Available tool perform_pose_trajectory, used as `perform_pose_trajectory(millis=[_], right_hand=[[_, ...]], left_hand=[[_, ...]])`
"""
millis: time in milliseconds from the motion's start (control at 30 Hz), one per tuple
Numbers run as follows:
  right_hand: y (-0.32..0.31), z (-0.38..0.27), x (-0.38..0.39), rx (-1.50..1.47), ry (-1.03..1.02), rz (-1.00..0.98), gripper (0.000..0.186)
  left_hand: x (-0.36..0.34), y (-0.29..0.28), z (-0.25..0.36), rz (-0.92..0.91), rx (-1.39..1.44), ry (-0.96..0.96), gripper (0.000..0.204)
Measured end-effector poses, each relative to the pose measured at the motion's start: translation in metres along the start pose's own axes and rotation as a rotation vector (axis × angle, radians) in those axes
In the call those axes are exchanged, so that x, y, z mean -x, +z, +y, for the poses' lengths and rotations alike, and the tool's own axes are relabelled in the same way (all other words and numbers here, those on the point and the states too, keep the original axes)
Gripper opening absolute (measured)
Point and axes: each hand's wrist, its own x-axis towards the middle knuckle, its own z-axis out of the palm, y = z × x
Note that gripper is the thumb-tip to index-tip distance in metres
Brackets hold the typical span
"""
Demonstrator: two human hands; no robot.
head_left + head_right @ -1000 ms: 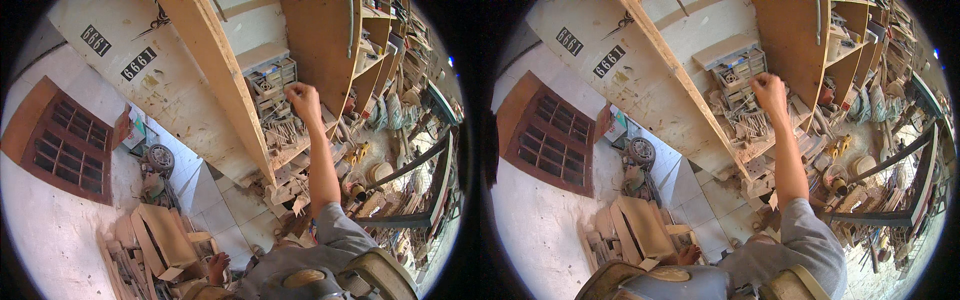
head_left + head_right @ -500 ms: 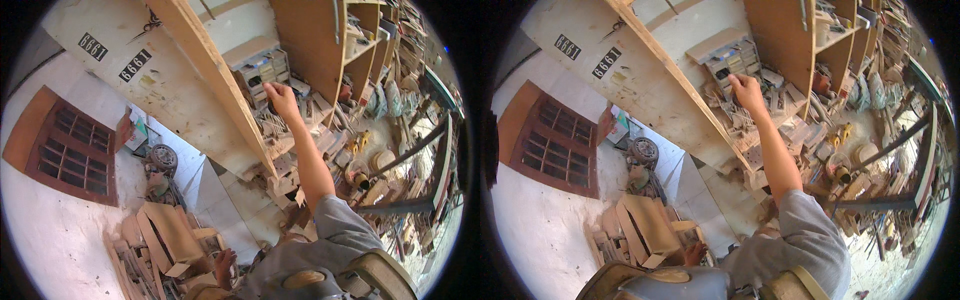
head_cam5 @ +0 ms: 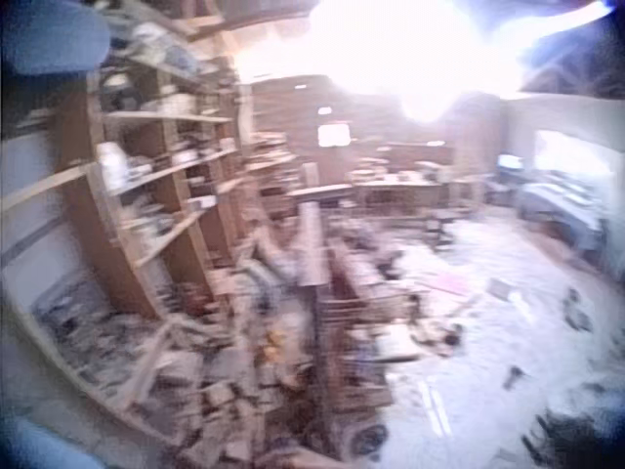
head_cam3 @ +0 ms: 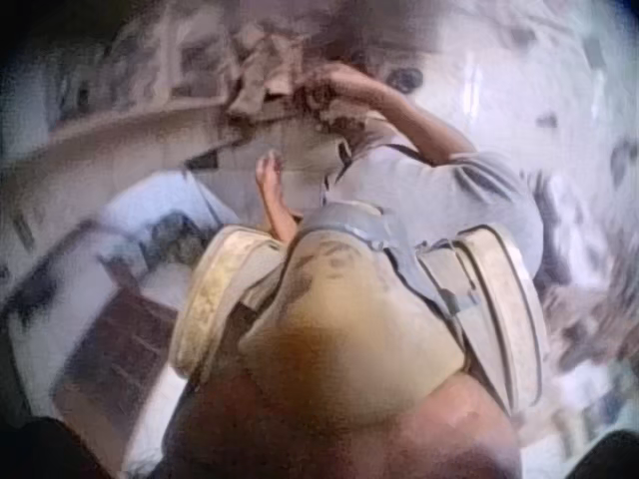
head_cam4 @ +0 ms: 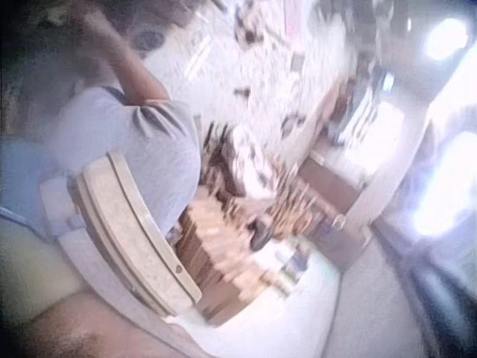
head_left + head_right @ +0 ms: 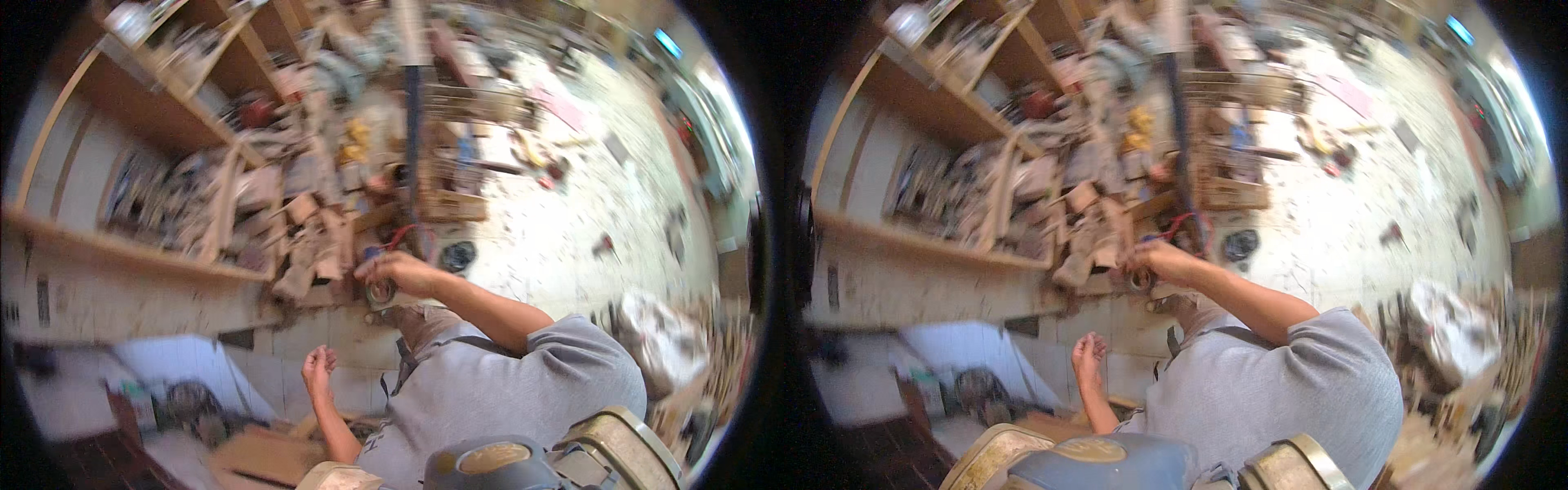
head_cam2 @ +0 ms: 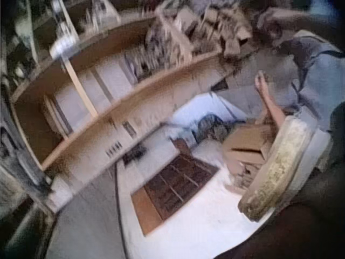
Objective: The person holds a wooden guitar neck and sands the edges and back using a large industrial belt sander.
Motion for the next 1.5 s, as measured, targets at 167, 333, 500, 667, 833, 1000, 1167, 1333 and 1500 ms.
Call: perform_pose_trajectory(millis=[167,333,500,667,833,1000,1167,1333,1500], right_hand=[[-0.099,0.007,0.186,-0.179,0.083,0.481,0.027],[-0.21,0.01,0.322,-0.448,-0.233,0.714,0.038],[-0.317,0.027,0.448,-0.442,-0.423,0.859,0.048],[-0.436,0.03,0.594,-0.561,-0.435,1.052,0.046],[-0.539,-0.002,0.737,-0.613,-0.7,1.294,0.047],[-0.656,0.012,0.821,-0.798,-0.897,1.487,0.044],[-0.734,0.047,0.851,-1.005,-0.857,1.554,0.044],[-0.806,-0.022,0.864,-1.131,-1.068,1.512,0.044],[-0.91,-0.121,0.885,-1.069,-0.989,1.286,0.041]], left_hand=[[-0.016,0.125,-0.008,-0.363,-0.142,-0.012,0.027],[0.045,0.284,-0.021,-0.665,-0.339,-0.049,0.026],[0.101,0.454,-0.066,-0.842,-0.527,-0.141,0.028],[0.128,0.613,-0.115,-0.897,-0.791,-0.163,0.029],[0.117,0.731,-0.134,-0.89,-1.082,-0.071,0.024],[0.081,0.868,-0.147,-0.893,-1.174,-0.078,0.02],[-0.001,1.072,-0.176,-1.741,-1.751,1.479,0.014],[0.098,1.449,-0.188,-1.597,-2.405,1.47,0.038],[0.279,1.765,-0.167,-1.52,-1.196,0.925,0.029]])
